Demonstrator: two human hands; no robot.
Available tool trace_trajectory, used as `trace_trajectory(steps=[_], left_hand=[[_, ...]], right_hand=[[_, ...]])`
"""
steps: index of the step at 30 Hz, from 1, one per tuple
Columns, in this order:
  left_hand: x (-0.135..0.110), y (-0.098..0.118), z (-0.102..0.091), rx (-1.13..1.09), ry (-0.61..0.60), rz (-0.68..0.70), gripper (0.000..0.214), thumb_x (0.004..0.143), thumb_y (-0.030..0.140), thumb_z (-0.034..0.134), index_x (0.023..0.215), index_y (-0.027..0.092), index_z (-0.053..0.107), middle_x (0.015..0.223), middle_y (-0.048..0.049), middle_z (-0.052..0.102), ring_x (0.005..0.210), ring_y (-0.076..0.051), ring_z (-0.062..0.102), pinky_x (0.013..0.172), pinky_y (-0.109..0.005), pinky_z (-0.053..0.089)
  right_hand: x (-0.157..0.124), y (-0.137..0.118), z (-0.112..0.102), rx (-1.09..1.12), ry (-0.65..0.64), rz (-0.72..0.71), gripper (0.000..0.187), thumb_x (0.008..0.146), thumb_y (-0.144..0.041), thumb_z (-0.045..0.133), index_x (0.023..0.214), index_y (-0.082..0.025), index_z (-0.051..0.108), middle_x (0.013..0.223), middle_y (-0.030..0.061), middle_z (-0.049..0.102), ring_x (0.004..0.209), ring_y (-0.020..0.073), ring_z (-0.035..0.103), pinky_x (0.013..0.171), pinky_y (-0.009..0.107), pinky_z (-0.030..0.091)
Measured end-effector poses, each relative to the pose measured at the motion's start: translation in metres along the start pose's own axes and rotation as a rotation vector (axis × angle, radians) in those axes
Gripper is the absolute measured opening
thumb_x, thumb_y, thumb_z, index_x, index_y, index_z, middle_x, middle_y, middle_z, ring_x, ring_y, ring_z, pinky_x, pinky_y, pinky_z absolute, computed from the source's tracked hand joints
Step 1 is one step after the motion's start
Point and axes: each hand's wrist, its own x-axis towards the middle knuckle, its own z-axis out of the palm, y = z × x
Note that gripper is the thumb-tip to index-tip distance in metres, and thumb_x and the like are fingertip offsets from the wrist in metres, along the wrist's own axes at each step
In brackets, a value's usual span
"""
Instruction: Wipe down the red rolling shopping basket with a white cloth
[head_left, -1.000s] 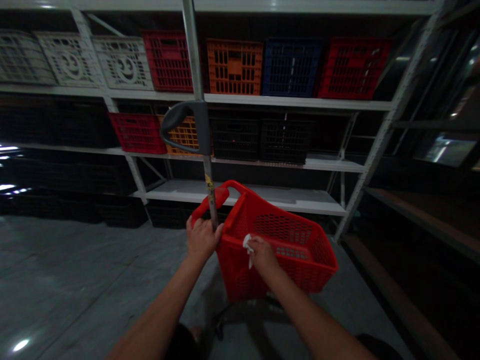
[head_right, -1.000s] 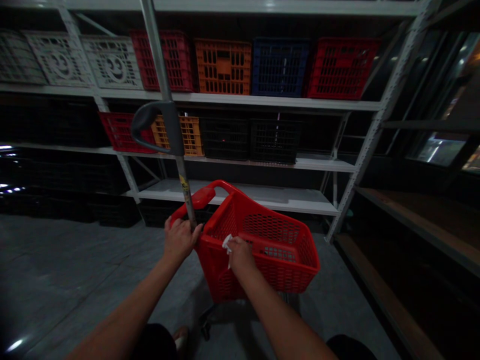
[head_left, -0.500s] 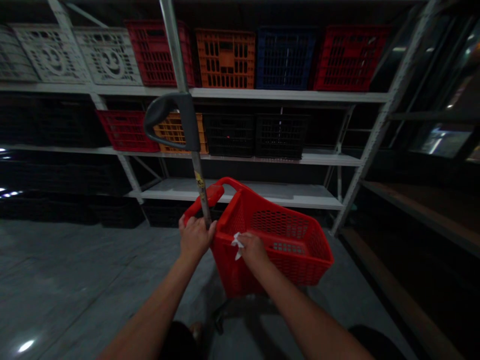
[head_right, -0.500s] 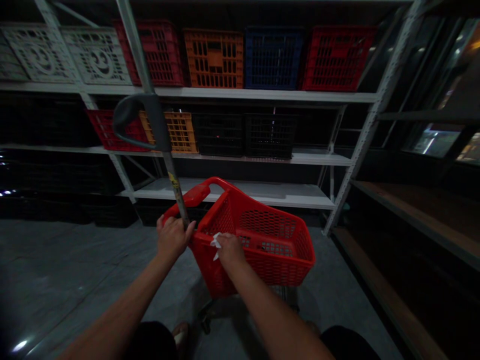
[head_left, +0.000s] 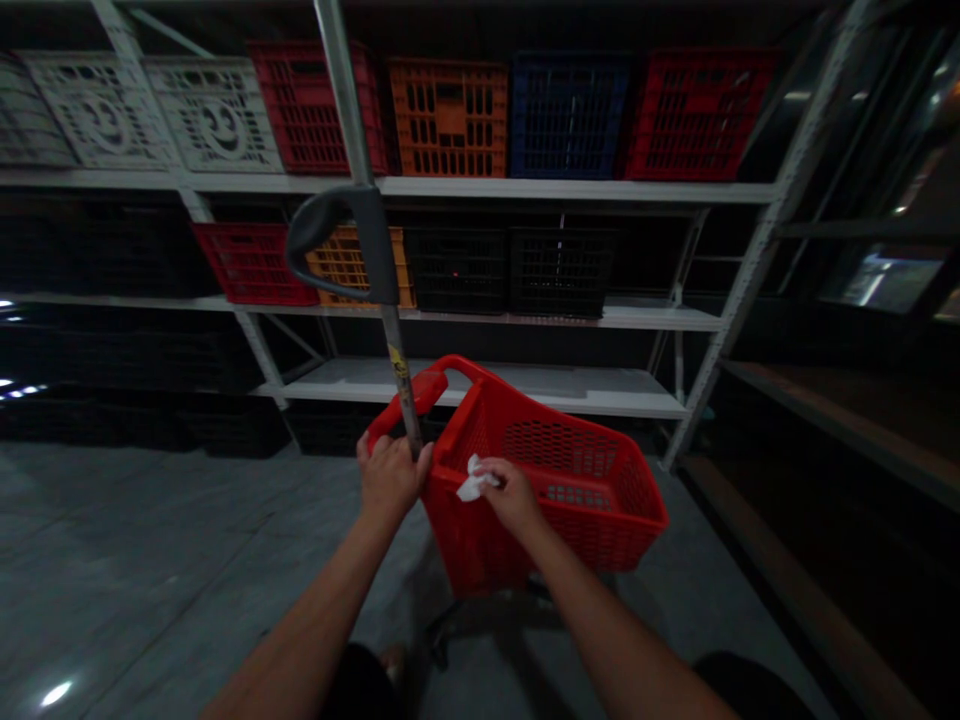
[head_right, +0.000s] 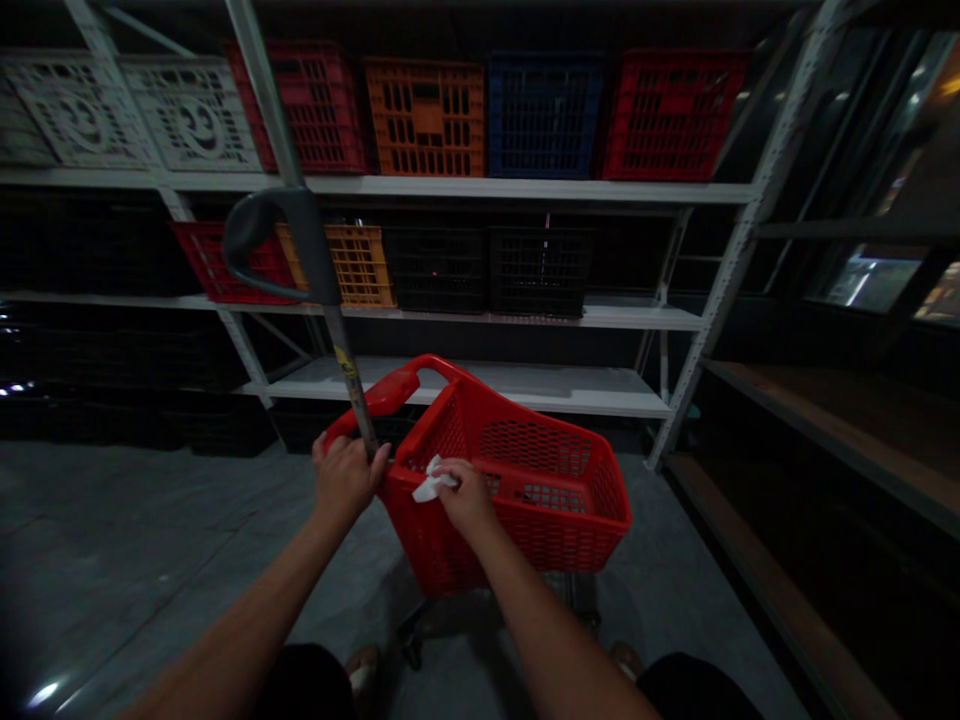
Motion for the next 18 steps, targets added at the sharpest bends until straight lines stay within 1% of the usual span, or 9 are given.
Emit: trace_trajectory(steps=[2, 4, 7, 10, 12, 14, 16, 18], left_hand=[[0.0, 0.0, 0.0, -0.001, 0.0, 0.014, 0.041, 0.082, 0.044, 0.035, 0.07, 0.015, 0.061, 0.069, -0.0072, 0.064, 0.078, -0.022, 0.051, 0.097, -0.043, 0.016], [0.0, -0.001, -0.001, -0.004, 0.007, 0.014, 0.04, 0.082, 0.044, 0.035, 0.071, 0.015, 0.061, 0.068, -0.0065, 0.064, 0.078, -0.022, 0.051, 0.097, -0.044, 0.017], [0.0, -0.001, 0.0, -0.012, 0.02, 0.004, 0.039, 0.081, 0.043, 0.036, 0.07, 0.016, 0.061, 0.068, -0.0063, 0.064, 0.077, -0.022, 0.051, 0.096, -0.044, 0.018], [-0.001, -0.001, 0.001, -0.028, 0.026, 0.001, 0.038, 0.081, 0.043, 0.037, 0.069, 0.016, 0.061, 0.067, -0.0068, 0.063, 0.077, -0.022, 0.051, 0.096, -0.045, 0.018], [-0.001, -0.001, 0.001, -0.034, 0.029, -0.007, 0.038, 0.08, 0.043, 0.037, 0.069, 0.016, 0.062, 0.066, -0.007, 0.063, 0.078, -0.022, 0.051, 0.096, -0.045, 0.019], [-0.001, -0.001, 0.002, -0.03, 0.03, -0.016, 0.039, 0.08, 0.044, 0.037, 0.07, 0.015, 0.061, 0.066, -0.0072, 0.063, 0.078, -0.022, 0.051, 0.096, -0.045, 0.018], [-0.001, -0.001, 0.002, -0.023, 0.028, -0.011, 0.039, 0.08, 0.044, 0.036, 0.07, 0.015, 0.061, 0.066, -0.007, 0.062, 0.078, -0.022, 0.051, 0.097, -0.045, 0.018], [-0.001, -0.002, 0.002, -0.019, 0.022, 0.005, 0.04, 0.081, 0.043, 0.036, 0.07, 0.015, 0.061, 0.067, -0.007, 0.063, 0.078, -0.022, 0.051, 0.096, -0.045, 0.018]], right_hand=[[-0.003, 0.003, 0.002, -0.131, -0.042, -0.005, 0.02, 0.061, -0.01, 0.056, 0.078, -0.017, 0.062, 0.092, 0.004, 0.061, 0.088, 0.0158, 0.056, 0.08, 0.026, 0.042], [-0.008, 0.002, -0.001, -0.284, -0.05, 0.008, 0.021, 0.061, -0.009, 0.057, 0.078, -0.018, 0.062, 0.088, 0.0027, 0.062, 0.083, 0.0151, 0.057, 0.076, 0.025, 0.042], [-0.014, -0.001, -0.012, -0.51, -0.008, 0.031, 0.019, 0.067, -0.012, 0.056, 0.083, -0.021, 0.062, 0.082, 0.0018, 0.063, 0.077, 0.0151, 0.057, 0.072, 0.025, 0.042], [-0.015, -0.001, -0.015, -0.611, -0.002, -0.036, 0.027, 0.072, -0.012, 0.054, 0.095, -0.022, 0.062, 0.087, 0.0039, 0.065, 0.08, 0.0162, 0.057, 0.074, 0.026, 0.042], [-0.011, -0.001, -0.007, -0.603, -0.041, -0.131, 0.029, 0.073, -0.008, 0.05, 0.095, -0.021, 0.064, 0.09, 0.0048, 0.067, 0.082, 0.0164, 0.058, 0.077, 0.027, 0.042], [-0.003, -0.004, 0.01, -0.566, -0.07, -0.235, 0.031, 0.073, -0.005, 0.047, 0.092, -0.02, 0.065, 0.095, 0.0047, 0.066, 0.087, 0.0162, 0.058, 0.081, 0.028, 0.042], [0.006, -0.007, 0.03, -0.525, -0.098, -0.333, 0.033, 0.073, -0.003, 0.045, 0.094, -0.019, 0.065, 0.102, 0.0039, 0.065, 0.093, 0.0152, 0.057, 0.085, 0.028, 0.041], [0.011, -0.009, 0.041, -0.516, -0.131, -0.396, 0.034, 0.073, -0.003, 0.044, 0.096, -0.018, 0.064, 0.104, 0.0035, 0.064, 0.094, 0.0145, 0.056, 0.086, 0.027, 0.041]])
